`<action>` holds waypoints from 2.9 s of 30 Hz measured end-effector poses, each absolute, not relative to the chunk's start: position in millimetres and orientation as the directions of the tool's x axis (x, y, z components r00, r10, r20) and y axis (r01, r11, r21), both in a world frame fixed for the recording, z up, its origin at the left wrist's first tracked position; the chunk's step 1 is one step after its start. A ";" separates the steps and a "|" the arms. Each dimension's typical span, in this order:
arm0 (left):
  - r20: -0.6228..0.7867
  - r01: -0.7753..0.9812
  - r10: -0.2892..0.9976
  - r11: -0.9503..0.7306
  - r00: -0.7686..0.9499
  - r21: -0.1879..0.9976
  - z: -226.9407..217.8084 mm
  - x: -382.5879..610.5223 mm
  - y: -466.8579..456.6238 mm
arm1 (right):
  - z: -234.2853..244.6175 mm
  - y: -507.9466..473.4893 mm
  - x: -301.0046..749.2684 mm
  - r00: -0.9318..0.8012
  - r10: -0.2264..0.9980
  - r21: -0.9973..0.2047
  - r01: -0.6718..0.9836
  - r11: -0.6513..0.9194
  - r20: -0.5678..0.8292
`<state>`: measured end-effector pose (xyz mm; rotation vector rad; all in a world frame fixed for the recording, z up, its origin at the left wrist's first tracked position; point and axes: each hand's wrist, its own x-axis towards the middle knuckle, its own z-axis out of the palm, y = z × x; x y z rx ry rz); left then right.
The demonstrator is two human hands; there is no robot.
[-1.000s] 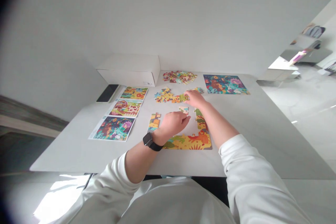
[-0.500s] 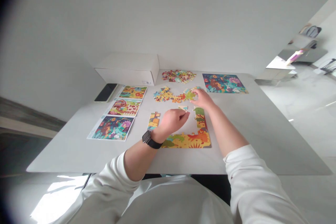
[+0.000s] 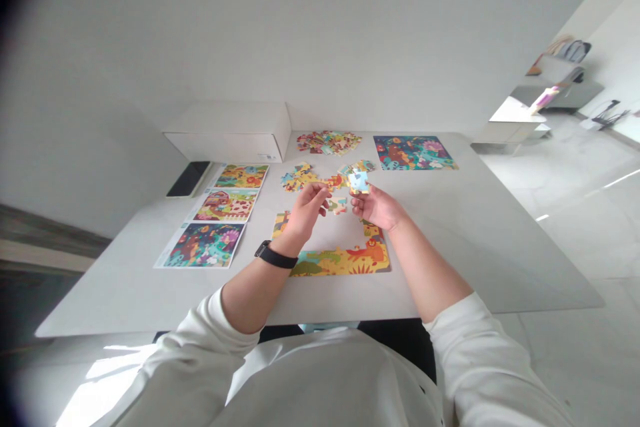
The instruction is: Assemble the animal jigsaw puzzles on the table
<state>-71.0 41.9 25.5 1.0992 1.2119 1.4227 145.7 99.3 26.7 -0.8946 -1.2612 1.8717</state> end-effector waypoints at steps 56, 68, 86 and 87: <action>-0.121 -0.487 0.959 -0.019 -0.255 0.873 47.3 -87.2 37.7 | 35.1 295.5 86.7 -0.731 0.679 -0.080 0.683 0.726 -0.076; -0.079 -0.374 0.961 -0.027 -0.266 0.927 47.7 -84.5 37.9 | 71.3 223.2 98.1 -0.452 0.863 -0.884 0.276 0.376 0.226; -0.065 -0.137 0.991 0.048 -0.119 0.989 27.2 -71.2 40.6 | 35.8 106.6 143.4 -0.305 0.879 -0.777 0.421 0.469 0.366; -0.071 -0.140 0.990 0.053 -0.125 0.989 26.6 -71.2 41.0 | 31.6 103.7 146.6 -0.305 0.867 -0.747 0.444 0.495 0.393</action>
